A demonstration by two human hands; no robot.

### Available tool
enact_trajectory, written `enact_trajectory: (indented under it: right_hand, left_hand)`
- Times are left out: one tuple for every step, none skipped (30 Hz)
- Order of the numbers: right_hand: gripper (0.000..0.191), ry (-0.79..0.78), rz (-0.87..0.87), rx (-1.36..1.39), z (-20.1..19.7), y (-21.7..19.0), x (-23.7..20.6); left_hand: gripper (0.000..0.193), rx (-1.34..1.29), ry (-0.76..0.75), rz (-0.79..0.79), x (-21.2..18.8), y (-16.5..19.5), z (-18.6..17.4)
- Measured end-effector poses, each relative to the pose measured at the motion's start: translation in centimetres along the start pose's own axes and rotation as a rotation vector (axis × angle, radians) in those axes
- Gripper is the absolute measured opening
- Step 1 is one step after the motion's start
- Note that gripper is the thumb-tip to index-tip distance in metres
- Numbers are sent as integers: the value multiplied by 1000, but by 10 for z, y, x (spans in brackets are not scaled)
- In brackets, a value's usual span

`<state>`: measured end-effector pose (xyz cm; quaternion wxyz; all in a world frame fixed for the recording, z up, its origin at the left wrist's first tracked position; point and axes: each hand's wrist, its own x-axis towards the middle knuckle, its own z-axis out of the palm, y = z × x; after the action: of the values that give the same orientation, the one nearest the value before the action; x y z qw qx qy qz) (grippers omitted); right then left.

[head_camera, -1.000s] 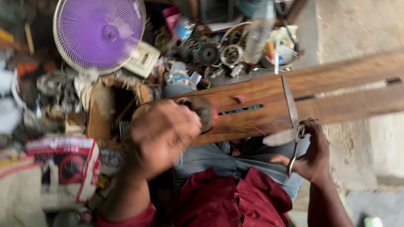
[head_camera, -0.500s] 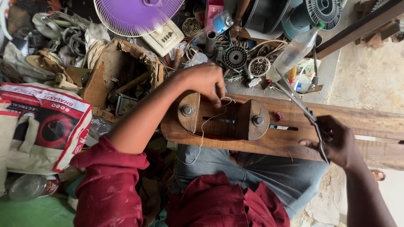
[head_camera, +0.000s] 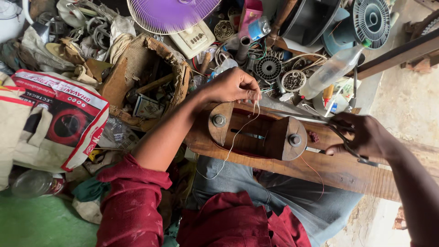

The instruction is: The person winds red insulated wire onto a wooden jig using a hand crank. They secure the wire end, rotate the crank to build up layers of wire, and then use scissors to cut the wire before continuing to wind more.

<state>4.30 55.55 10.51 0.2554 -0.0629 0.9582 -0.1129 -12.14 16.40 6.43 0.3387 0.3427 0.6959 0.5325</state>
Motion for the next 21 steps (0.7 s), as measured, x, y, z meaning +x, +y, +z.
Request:
enact_trajectory:
  right_hand:
    - [99,6,-73,52,-4,-1,9]
    - [101,12,-145,106,-7,-2,18]
    - [104,21,-218,159,-10,-4,27]
    - [102,7,-244,167,-12,-5,35]
    - [101,-7,-271,175,-13,-7,43]
    - [99,-21,-299,183,-13,-9,49]
    - [101,-66,-243,146,-14,-10,55]
    - [103,-108,-185,110,-14,-12,59]
    - [105,-149,-125,74,-14,-12,61]
    - [104,-148,-194,116,-14,-11,62]
    - [102,-144,-261,160,-15,-8,61]
    - [101,-140,-327,204,-16,-4,59]
    - [100,-180,-232,192,-17,1,56]
    - [98,-220,-137,179,-19,7,51]
    - [96,-260,-42,166,-20,14,47]
    - [97,-205,-66,175,-20,19,44]
    - [98,-150,-90,185,-19,24,42]
    - [100,-94,-114,196,-17,27,41]
    - [96,-154,-75,136,-15,29,42]
    - [93,-213,-34,78,-12,29,45]
    - [90,-272,6,19,-10,28,47]
  left_hand:
    - [25,-37,3,9,1,-4,1]
    - [26,-75,7,18,3,-8,3]
    - [27,-111,10,28,5,-11,5]
    - [28,-125,3,5,8,-15,6]
    - [29,-140,-3,-19,10,-17,6]
    - [29,-155,-7,-43,11,-20,6]
    - [29,-182,-19,-42,12,-22,5]
    - [29,-210,-31,-42,13,-24,4]
    - [29,-238,-43,-42,13,-26,3]
    - [27,-311,-52,-27,13,-27,2]
    - [26,-383,-62,-11,12,-28,0]
    - [24,-456,-71,5,11,-28,-1]
    - [23,-459,-64,27,10,-29,-2]
    - [22,-463,-56,49,8,-30,-2]
    - [21,-467,-46,72,7,-30,-2]
    - [20,-482,-42,89,6,-30,-1]
    - [19,-496,-37,105,5,-29,0]
    - [18,-508,-34,121,6,-28,1]
    - [17,-504,-36,121,7,-27,2]
    - [16,-499,-41,121,8,-25,3]
    - [15,-494,-46,120,10,-22,4]
